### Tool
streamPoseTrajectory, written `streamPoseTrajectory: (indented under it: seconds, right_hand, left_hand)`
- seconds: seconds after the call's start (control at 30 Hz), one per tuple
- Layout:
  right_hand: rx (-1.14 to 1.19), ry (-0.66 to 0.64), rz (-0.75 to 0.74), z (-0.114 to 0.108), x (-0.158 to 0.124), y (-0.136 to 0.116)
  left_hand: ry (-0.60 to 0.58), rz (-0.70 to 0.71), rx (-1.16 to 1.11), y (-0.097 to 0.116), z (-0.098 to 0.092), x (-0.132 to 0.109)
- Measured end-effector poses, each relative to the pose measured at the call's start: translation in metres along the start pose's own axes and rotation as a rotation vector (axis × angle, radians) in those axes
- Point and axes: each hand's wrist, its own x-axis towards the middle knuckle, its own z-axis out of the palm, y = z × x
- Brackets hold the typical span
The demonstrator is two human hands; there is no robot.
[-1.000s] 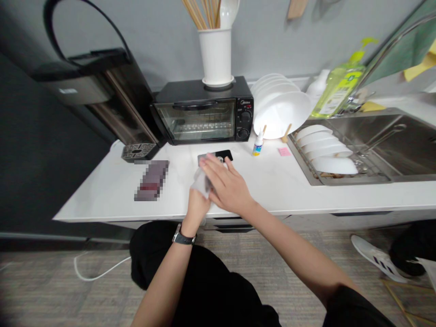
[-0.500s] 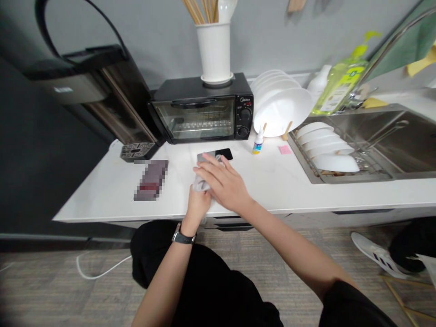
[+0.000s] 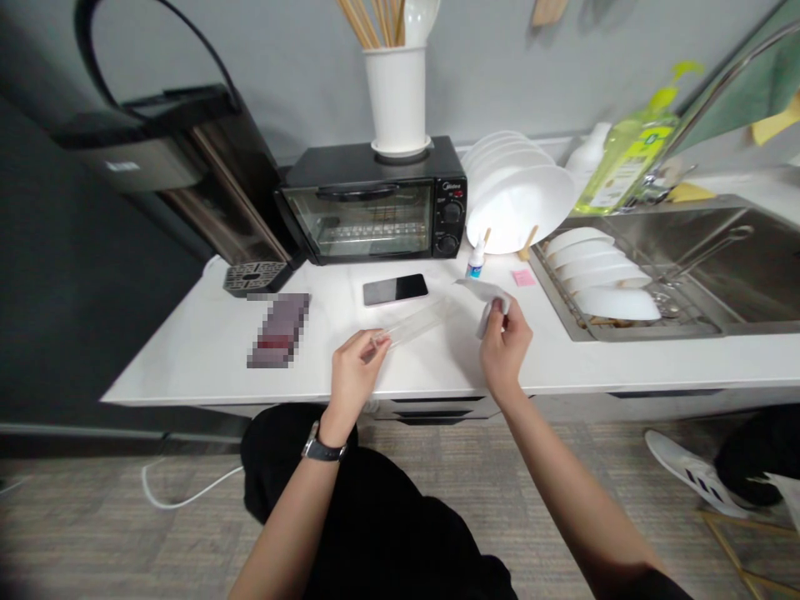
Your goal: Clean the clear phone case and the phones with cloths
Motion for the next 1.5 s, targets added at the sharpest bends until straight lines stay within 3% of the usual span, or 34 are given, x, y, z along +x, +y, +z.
streamPoseTrajectory:
  seconds: [0.17, 0.33, 0.4, 0.53, 0.73, 0.97, 1.17, 1.37, 1.5]
  right_hand:
    - [-0.118, -0.495, -0.44, 0.016, -0.034, -0.027]
    - [-0.237, -0.761, -0.711, 0.032, -0.064, -0.055]
    - [-0.306, -0.754, -0.702, 0.031, -0.059, -0.051]
    - [-0.426, -0.612, -0.522, 0.025, -0.048, -0.041]
    - [-0.35, -0.82, -0.701, 0.021, -0.066, -0.06]
    - [-0.509, -0.572, -0.477, 0.015, -0.04, -0.033]
    - [-0.331, -0.815, -0.708, 0.021, -0.067, -0.054]
    - [-0.427, -0.636, -0.527, 0.015, -0.036, -0.038]
    - [-0.347, -0.772, -0.646, 0.016, -0.052, -0.05]
  left_hand:
    - [-0.094, 0.064, 0.121, 0.001, 0.0, -0.002]
    - [-0.176, -0.017, 0.349, -0.004, 0.0, -0.001]
    - [-0.169, -0.028, 0.349, -0.003, 0.0, -0.001]
    - [-0.153, -0.02, 0.284, 0.001, 0.001, -0.002]
    - [-0.204, -0.112, 0.433, -0.003, 0.001, 0.0]
    - [-0.146, -0.003, 0.231, 0.003, 0.002, -0.002]
    - [-0.213, -0.073, 0.413, 0.0, 0.0, 0.001]
    - [-0.168, -0.024, 0.27, 0.004, 0.0, -0.001]
    - [-0.197, -0.07, 0.362, 0.003, 0.0, 0.0]
